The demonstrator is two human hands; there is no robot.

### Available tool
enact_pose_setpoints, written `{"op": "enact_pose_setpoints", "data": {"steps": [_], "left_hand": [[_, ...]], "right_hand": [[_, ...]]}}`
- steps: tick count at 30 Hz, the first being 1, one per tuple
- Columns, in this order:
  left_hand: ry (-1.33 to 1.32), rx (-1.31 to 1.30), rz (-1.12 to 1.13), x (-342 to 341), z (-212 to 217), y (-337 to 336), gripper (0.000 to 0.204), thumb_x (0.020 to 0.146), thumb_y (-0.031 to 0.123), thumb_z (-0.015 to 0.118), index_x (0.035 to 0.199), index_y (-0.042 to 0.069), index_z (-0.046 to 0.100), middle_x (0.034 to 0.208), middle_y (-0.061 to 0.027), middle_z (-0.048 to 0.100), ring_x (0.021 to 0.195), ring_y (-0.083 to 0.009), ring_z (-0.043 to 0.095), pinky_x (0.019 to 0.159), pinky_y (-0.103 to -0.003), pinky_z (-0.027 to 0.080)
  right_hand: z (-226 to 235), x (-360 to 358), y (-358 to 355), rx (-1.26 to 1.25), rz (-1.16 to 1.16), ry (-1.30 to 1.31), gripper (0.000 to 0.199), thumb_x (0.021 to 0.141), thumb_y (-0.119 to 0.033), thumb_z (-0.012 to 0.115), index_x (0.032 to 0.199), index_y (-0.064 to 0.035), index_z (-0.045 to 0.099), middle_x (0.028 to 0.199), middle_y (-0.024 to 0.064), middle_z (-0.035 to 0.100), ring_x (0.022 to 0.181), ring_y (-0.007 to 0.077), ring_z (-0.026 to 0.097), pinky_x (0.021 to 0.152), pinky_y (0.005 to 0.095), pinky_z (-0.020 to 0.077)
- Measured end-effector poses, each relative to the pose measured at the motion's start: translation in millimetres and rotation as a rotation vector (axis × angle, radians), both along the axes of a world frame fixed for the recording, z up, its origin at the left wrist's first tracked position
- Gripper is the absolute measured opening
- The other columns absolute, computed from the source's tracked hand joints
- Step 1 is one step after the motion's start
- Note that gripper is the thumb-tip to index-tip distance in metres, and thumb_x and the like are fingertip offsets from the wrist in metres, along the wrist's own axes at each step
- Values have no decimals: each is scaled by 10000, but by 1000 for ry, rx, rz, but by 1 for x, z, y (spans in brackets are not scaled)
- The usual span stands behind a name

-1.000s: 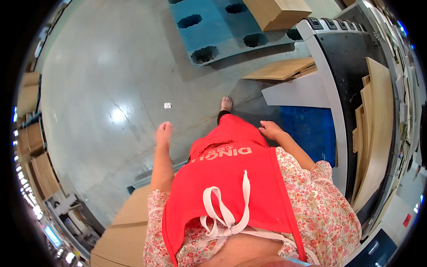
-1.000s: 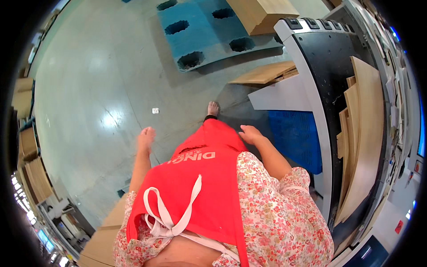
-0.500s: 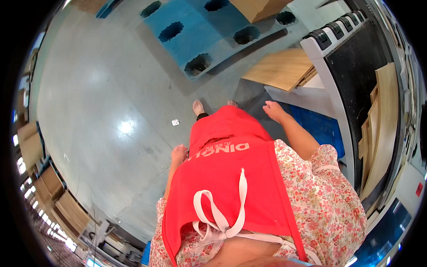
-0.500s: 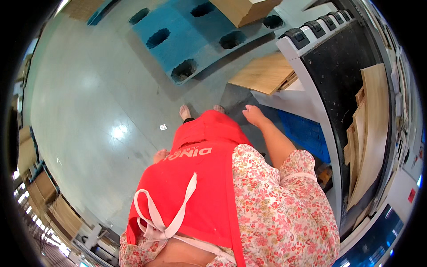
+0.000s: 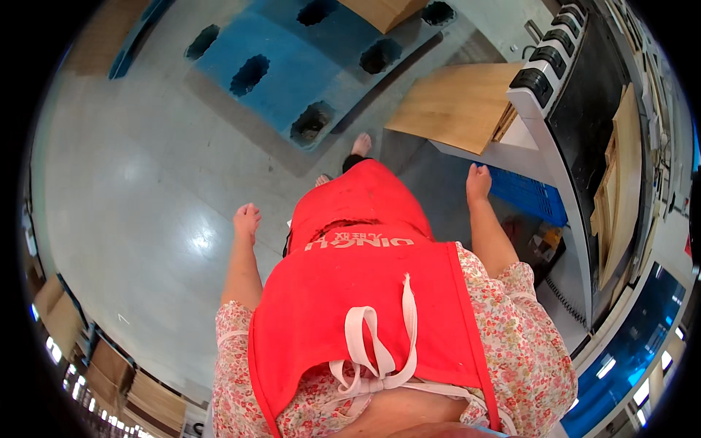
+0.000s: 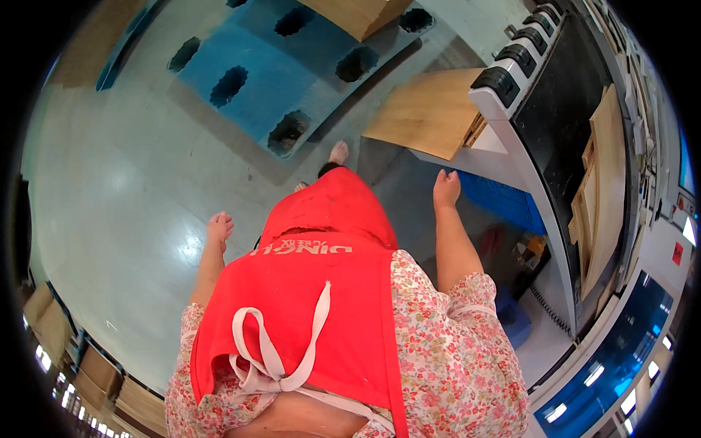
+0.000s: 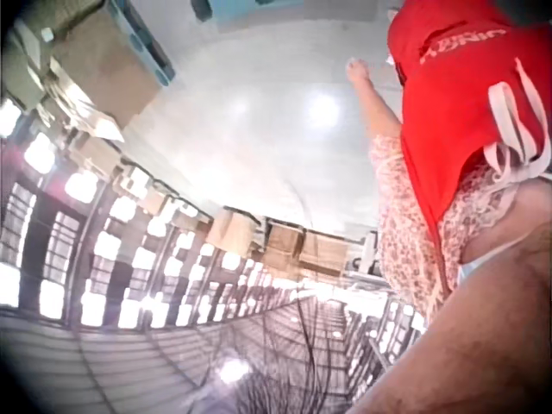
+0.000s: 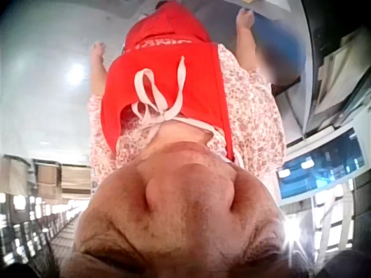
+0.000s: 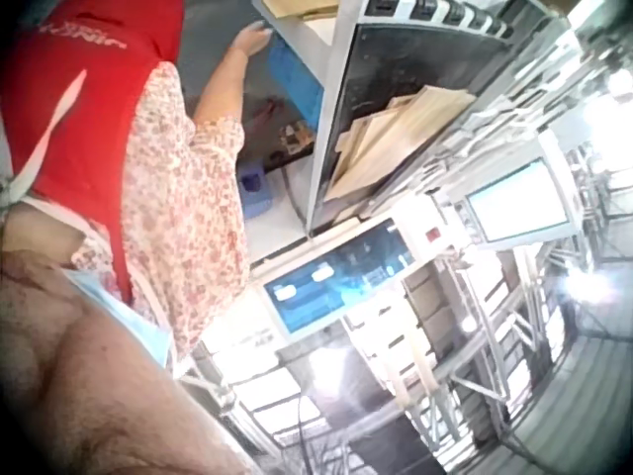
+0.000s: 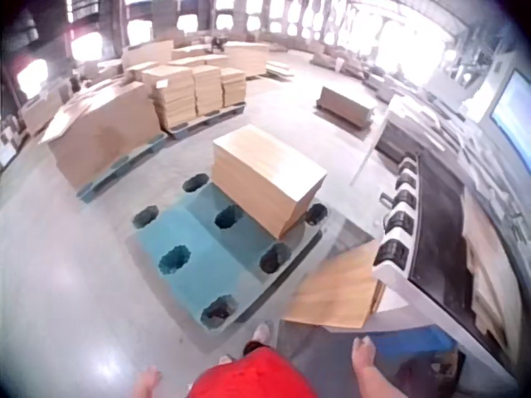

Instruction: The person picks up wooden boards, feeds them into a processing machine, and stacks the boards onto a pallet by hand.

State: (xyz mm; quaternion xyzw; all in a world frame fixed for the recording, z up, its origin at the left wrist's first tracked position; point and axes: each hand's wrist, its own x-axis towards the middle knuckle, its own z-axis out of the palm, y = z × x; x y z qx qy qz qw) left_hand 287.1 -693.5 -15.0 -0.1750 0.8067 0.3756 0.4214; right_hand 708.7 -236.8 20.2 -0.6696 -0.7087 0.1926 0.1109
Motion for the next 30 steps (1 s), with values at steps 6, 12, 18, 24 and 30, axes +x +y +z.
{"op": "enact_pose_setpoints", "data": {"steps": [6, 12, 18, 24, 30], "left_hand": [[0, -6, -138, -46, -6, 66, 349, 916, 296, 535, 1151, 38, 542, 978, -68, 632, 783, -158, 593, 597, -255, 445], [-59, 3, -294, -59, 23, 172, 345, 903, 271, 550, 1134, 16, 576, 949, -79, 651, 766, -185, 610, 644, -286, 478], [428, 131, -710, -90, 80, 291, 335, 875, 219, 575, 1096, -33, 583, 1003, -187, 632, 945, -325, 602, 882, -365, 455], [687, 193, -1030, -128, 102, 387, 300, 836, 184, 611, 1056, -20, 597, 1087, -218, 586, 1043, -364, 536, 917, -394, 424], [597, 15, -1468, -138, 74, 451, 345, 806, 241, 641, 1097, 57, 617, 1244, -178, 531, 1211, -335, 448, 1028, -421, 345]], "right_hand": [[6, -46, 33, -63, -278, 47, 306, 862, -265, 582, 909, 38, 590, 865, 199, 641, 787, 367, 600, 694, 412, 452], [6, -64, 54, -79, -352, 6, 304, 816, -268, 614, 954, 2, 602, 913, 190, 635, 843, 344, 619, 731, 413, 474], [-9, -78, 102, -366, -314, 53, 335, 785, -297, 616, 932, 5, 619, 865, 193, 649, 827, 367, 616, 712, 427, 464], [-27, -123, 166, -159, -419, 25, 362, 811, -272, 575, 963, 51, 634, 931, 264, 646, 907, 397, 624, 784, 423, 478], [-15, -138, 180, -127, -525, 161, 353, 832, -253, 573, 998, 54, 627, 951, 248, 655, 916, 381, 630, 783, 413, 477]]}}
